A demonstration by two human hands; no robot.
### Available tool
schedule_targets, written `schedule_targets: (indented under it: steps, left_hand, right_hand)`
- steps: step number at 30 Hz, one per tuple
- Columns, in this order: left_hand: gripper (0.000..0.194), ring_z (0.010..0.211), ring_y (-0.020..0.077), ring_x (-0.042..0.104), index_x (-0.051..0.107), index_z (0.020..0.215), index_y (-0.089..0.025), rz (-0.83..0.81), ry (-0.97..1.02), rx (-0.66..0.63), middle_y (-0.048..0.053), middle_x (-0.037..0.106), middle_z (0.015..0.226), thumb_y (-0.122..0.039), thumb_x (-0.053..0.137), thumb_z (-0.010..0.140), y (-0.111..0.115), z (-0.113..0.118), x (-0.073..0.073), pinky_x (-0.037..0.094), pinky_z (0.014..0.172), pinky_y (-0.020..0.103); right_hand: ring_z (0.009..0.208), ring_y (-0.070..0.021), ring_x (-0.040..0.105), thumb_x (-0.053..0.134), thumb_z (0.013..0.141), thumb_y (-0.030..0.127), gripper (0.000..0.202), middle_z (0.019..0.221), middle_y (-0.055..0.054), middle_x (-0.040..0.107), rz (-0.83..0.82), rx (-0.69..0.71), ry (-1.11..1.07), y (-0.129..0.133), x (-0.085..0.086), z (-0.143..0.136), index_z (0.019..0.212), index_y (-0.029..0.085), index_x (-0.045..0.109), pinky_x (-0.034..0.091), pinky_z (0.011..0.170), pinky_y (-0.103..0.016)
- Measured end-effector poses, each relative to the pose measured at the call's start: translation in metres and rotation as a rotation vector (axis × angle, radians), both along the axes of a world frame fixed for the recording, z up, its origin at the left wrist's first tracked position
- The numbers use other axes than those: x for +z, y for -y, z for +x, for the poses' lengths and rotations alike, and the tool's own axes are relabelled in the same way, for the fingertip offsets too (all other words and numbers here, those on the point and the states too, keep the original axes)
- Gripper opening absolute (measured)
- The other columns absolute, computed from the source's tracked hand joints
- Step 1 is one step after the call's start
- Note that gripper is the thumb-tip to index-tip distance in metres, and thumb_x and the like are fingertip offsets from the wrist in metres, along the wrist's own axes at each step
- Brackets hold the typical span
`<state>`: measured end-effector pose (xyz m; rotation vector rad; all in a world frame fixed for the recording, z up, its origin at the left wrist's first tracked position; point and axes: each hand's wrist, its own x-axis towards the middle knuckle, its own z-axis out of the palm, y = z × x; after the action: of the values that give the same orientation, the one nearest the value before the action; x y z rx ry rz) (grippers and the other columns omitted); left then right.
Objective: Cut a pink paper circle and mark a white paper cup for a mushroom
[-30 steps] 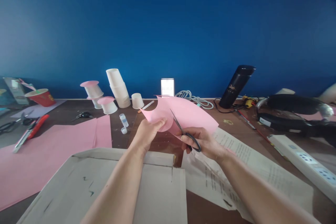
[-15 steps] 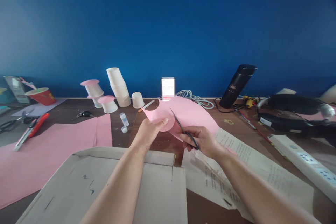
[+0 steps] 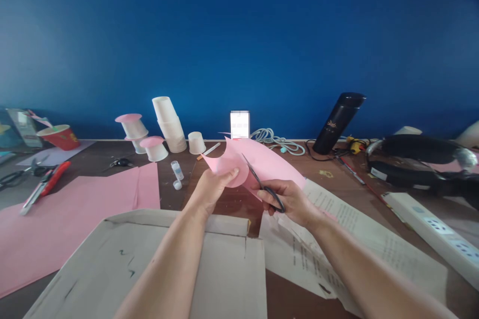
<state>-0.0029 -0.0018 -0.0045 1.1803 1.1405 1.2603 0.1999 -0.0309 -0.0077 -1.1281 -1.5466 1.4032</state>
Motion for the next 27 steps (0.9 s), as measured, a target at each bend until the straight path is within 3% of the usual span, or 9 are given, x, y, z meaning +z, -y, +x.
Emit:
schedule_targets:
  steps: [14, 27]
  left_hand:
    - [0.05, 0.102, 0.0312, 0.062, 0.07, 0.101, -0.013, -0.025, 0.042, -0.002, 0.013, 0.071, 0.101, -0.039, 0.078, 0.059, 0.0008, 0.0004, 0.0008, 0.044, 0.092, 0.042]
    - [0.045, 0.1, 0.0311, 0.062, 0.072, 0.092, -0.013, -0.031, 0.017, 0.026, 0.013, 0.071, 0.101, -0.041, 0.078, 0.058, -0.0003, 0.0014, 0.0004, 0.044, 0.091, 0.04]
  right_hand:
    - [0.047, -0.0088, 0.048, 0.069, 0.073, 0.049, 0.041, 0.056, 0.001, 0.054, -0.002, -0.009, 0.0, 0.0, -0.0005, -0.0009, 0.094, 0.013, 0.07, 0.038, 0.045, -0.023]
    - [0.045, -0.0085, 0.048, 0.068, 0.072, 0.051, 0.039, 0.053, 0.002, 0.054, -0.01, -0.003, 0.011, 0.0021, 0.0054, -0.0012, 0.082, 0.013, 0.068, 0.036, 0.043, -0.022]
